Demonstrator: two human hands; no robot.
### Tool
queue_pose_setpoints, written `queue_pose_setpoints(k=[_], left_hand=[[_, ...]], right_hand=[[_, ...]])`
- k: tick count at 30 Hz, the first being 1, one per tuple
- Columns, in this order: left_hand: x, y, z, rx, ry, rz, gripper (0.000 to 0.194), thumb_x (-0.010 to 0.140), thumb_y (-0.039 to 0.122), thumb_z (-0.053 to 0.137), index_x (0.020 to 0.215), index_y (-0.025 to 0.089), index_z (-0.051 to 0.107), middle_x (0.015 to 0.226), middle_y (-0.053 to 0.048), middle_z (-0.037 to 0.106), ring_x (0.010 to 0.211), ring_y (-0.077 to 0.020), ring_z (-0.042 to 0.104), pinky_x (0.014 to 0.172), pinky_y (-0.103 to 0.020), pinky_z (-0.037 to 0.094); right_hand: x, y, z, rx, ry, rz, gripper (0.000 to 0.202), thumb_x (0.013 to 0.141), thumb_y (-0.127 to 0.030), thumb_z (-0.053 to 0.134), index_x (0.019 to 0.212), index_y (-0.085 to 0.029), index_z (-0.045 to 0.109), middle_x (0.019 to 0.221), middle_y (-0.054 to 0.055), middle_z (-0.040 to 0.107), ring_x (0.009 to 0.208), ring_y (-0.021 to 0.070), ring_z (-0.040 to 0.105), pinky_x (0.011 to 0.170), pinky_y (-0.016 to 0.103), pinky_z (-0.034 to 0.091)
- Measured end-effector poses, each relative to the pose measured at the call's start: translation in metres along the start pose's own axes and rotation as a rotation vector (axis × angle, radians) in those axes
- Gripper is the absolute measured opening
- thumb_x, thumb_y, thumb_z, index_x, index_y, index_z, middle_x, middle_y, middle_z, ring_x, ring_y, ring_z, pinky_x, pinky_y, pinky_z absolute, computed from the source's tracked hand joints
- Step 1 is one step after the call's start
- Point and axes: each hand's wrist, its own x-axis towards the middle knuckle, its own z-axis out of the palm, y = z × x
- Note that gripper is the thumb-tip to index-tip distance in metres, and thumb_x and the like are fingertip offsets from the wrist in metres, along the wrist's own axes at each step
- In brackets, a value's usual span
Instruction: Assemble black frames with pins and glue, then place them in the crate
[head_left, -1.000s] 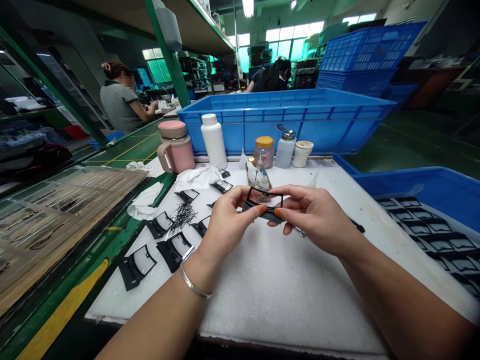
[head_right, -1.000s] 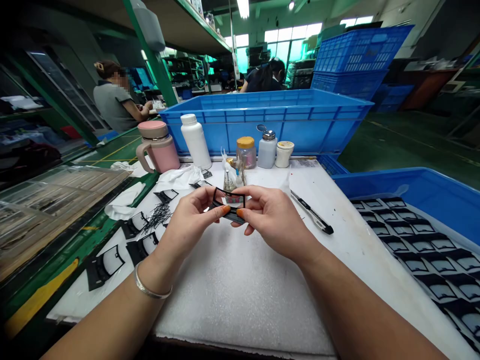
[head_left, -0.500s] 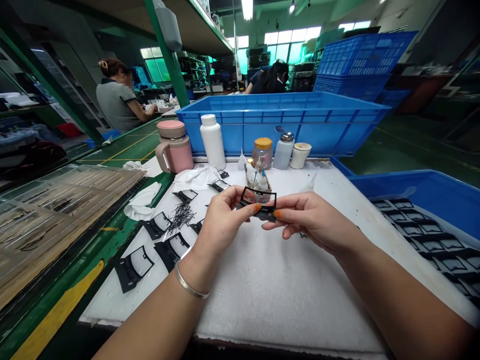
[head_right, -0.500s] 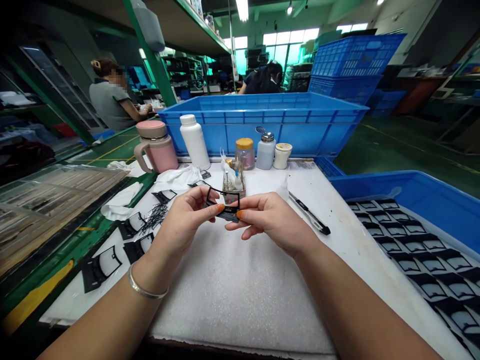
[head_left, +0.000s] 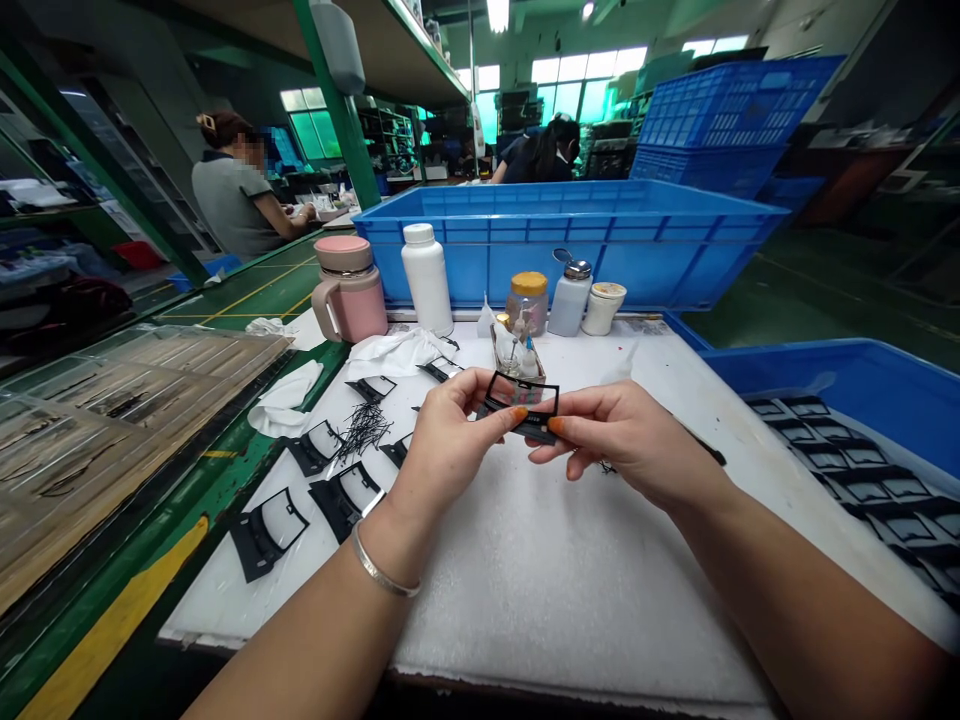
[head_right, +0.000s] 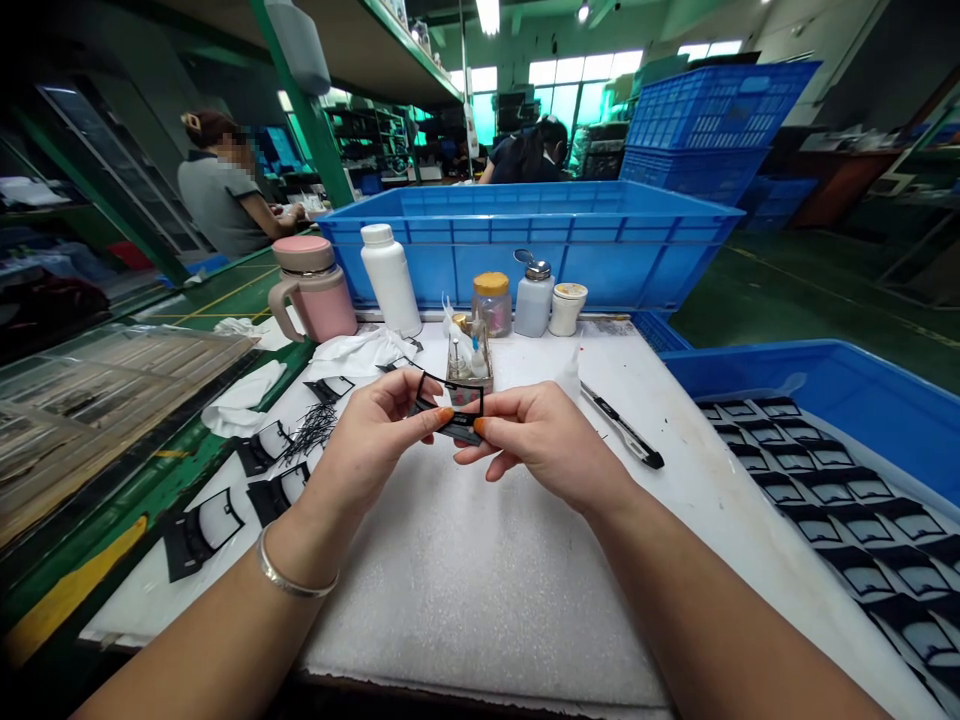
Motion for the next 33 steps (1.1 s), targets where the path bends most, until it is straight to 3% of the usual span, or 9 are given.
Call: queue_pose_setpoints(k=[8,12,17,26,28,31,33], left_hand=[[-0.001,0.002,0.001,-0.019,-0.008,-0.024,0.018,0.074,0.021,0.071,0.087,0.014,0.061,0.083,-0.003,0.061,0.072,-0.0123,0.056,0.055,-0.019,0.047],[-0.002,0.003,0.002,-0.040,0.001,-0.024,0.018,0.074,0.020,0.071,0.087,0.013,0.061,0.082,-0.004,0.062,0.071,-0.0126,0.057,0.055,-0.019,0.047],[-0.001,0.002,0.003,-0.100,-0.004,-0.044,0.019,0.072,0.019,0.071,0.087,0.012,0.061,0.085,-0.007,0.065,0.071,-0.0138,0.059,0.053,-0.020,0.047],[0.000,-0.006,0.005,-0.156,-0.002,-0.030,0.022,0.070,0.021,0.077,0.083,0.014,0.061,0.085,-0.006,0.064,0.071,-0.0125,0.057,0.061,-0.023,0.046],[0.001,-0.008,0.003,-0.071,0.057,0.034,0.032,0.070,0.024,0.078,0.096,0.016,0.062,0.087,-0.005,0.063,0.074,-0.0127,0.056,0.067,-0.024,0.047],[0.003,-0.001,-0.007,0.041,0.240,0.158,0.050,0.071,0.030,0.078,0.115,0.021,0.056,0.097,-0.005,0.059,0.080,-0.0135,0.054,0.073,-0.025,0.047],[0.003,0.010,-0.021,0.077,0.359,0.242,0.039,0.078,0.033,0.072,0.112,0.020,0.056,0.099,-0.005,0.059,0.083,-0.0141,0.055,0.074,-0.024,0.047]], right_hand=[[0.000,-0.001,0.001,-0.036,0.030,-0.023,0.022,0.086,-0.028,0.062,0.098,-0.015,0.075,0.088,0.008,0.075,0.077,0.0187,0.073,0.054,0.017,0.054],[-0.001,0.000,0.001,-0.057,0.038,-0.015,0.025,0.085,-0.035,0.065,0.099,-0.018,0.076,0.091,0.008,0.075,0.080,0.0192,0.072,0.056,0.018,0.054],[0.002,0.009,-0.002,-0.147,0.116,-0.009,0.030,0.079,-0.047,0.070,0.093,-0.022,0.077,0.085,0.008,0.075,0.068,0.0172,0.069,0.052,0.021,0.053],[0.008,0.030,-0.014,-0.170,0.205,0.013,0.030,0.070,-0.049,0.076,0.089,-0.027,0.077,0.080,0.007,0.075,0.065,0.0211,0.067,0.051,0.026,0.056],[0.011,0.031,-0.016,-0.119,0.207,0.052,0.030,0.069,-0.047,0.077,0.090,-0.026,0.076,0.082,0.008,0.075,0.069,0.0217,0.069,0.052,0.024,0.056],[0.015,0.029,-0.019,-0.010,0.240,0.112,0.031,0.062,-0.045,0.082,0.085,-0.024,0.076,0.078,0.008,0.074,0.062,0.0180,0.067,0.048,0.020,0.055],[0.016,0.025,-0.020,0.050,0.258,0.136,0.032,0.058,-0.041,0.085,0.083,-0.024,0.075,0.074,0.008,0.073,0.058,0.0157,0.066,0.045,0.017,0.054]])
